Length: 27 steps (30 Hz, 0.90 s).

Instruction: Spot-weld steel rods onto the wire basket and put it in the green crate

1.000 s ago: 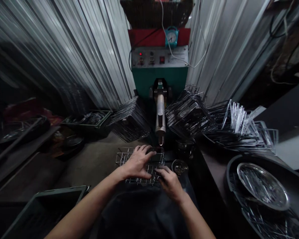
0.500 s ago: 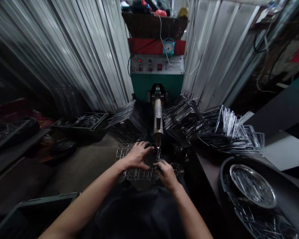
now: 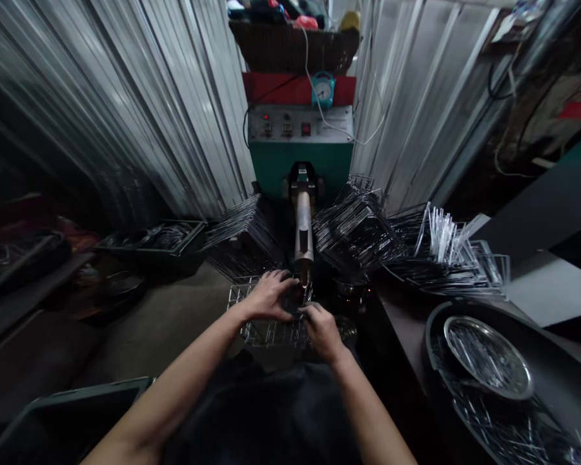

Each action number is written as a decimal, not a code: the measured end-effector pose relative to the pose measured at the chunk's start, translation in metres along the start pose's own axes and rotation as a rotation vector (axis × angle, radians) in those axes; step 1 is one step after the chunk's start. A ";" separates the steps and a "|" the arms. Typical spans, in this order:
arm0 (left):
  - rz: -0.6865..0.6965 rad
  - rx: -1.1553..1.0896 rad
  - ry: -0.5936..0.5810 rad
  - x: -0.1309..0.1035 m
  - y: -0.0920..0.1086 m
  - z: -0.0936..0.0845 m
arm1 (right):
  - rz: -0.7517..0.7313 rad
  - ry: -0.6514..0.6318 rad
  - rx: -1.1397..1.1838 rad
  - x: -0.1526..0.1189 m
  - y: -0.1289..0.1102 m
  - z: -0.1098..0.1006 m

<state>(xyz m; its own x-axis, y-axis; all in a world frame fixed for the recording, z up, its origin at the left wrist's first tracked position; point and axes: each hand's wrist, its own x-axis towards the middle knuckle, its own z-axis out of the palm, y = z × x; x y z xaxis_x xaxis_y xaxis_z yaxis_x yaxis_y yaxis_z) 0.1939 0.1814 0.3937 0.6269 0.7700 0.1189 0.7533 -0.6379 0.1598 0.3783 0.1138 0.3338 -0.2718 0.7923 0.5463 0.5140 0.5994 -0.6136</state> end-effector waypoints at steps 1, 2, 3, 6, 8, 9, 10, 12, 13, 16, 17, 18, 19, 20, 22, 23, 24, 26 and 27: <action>-0.013 -0.005 0.011 0.004 -0.002 0.001 | 0.000 0.010 0.000 0.005 0.002 -0.001; -0.023 -0.014 0.019 0.008 -0.004 0.002 | -0.002 0.013 0.002 0.010 0.003 -0.002; -0.026 -0.030 0.018 0.011 -0.006 0.003 | -0.005 0.011 0.008 0.014 0.003 -0.003; -0.025 -0.089 0.013 0.016 -0.011 0.007 | -0.014 0.007 0.023 0.022 0.003 -0.007; -0.028 -0.106 0.014 0.016 -0.011 0.008 | -0.018 0.000 0.009 0.023 0.002 -0.008; -0.033 -0.104 0.018 0.015 -0.011 0.008 | -0.021 -0.005 -0.004 0.022 0.002 -0.008; -0.039 -0.097 0.021 0.015 -0.010 0.008 | -0.023 -0.012 -0.016 0.021 0.002 -0.008; -0.052 -0.081 0.022 0.014 -0.009 0.006 | -0.021 -0.020 -0.029 0.020 0.003 -0.008; -0.059 -0.074 0.019 0.014 -0.008 0.005 | -0.020 -0.022 -0.033 0.020 0.004 -0.007; -0.071 -0.074 0.009 0.016 -0.009 0.003 | -0.014 -0.016 -0.046 0.022 0.005 -0.007; -0.069 -0.082 0.004 0.016 -0.010 0.003 | -0.008 -0.017 -0.043 0.023 0.005 -0.007; -0.066 -0.093 -0.001 0.017 -0.010 0.004 | -0.002 -0.017 -0.036 0.025 0.005 -0.007; -0.062 -0.105 -0.006 0.018 -0.011 0.005 | 0.003 -0.016 -0.026 0.026 0.004 -0.007; -0.059 -0.115 -0.010 0.018 -0.012 0.005 | 0.009 -0.006 -0.015 0.026 0.003 -0.008; -0.053 -0.125 -0.007 0.019 -0.013 0.007 | 0.032 0.023 0.009 0.023 0.001 -0.010; -0.046 -0.123 0.002 0.020 -0.013 0.006 | 0.052 0.042 0.021 0.017 0.000 -0.011; -0.037 -0.119 0.010 0.021 -0.013 0.006 | 0.085 0.059 0.036 0.008 0.001 -0.012; -0.025 -0.116 0.012 0.023 -0.014 0.004 | 0.169 0.075 0.054 -0.019 0.005 -0.013; -0.024 -0.118 0.006 0.024 -0.014 0.003 | 0.216 0.076 0.049 -0.037 0.009 -0.012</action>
<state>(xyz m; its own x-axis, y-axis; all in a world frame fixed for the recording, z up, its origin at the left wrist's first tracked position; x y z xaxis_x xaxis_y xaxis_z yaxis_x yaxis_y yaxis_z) 0.1989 0.2093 0.3909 0.6076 0.7852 0.1198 0.7390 -0.6142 0.2769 0.4030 0.0883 0.3151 -0.0971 0.8930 0.4394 0.5126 0.4233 -0.7470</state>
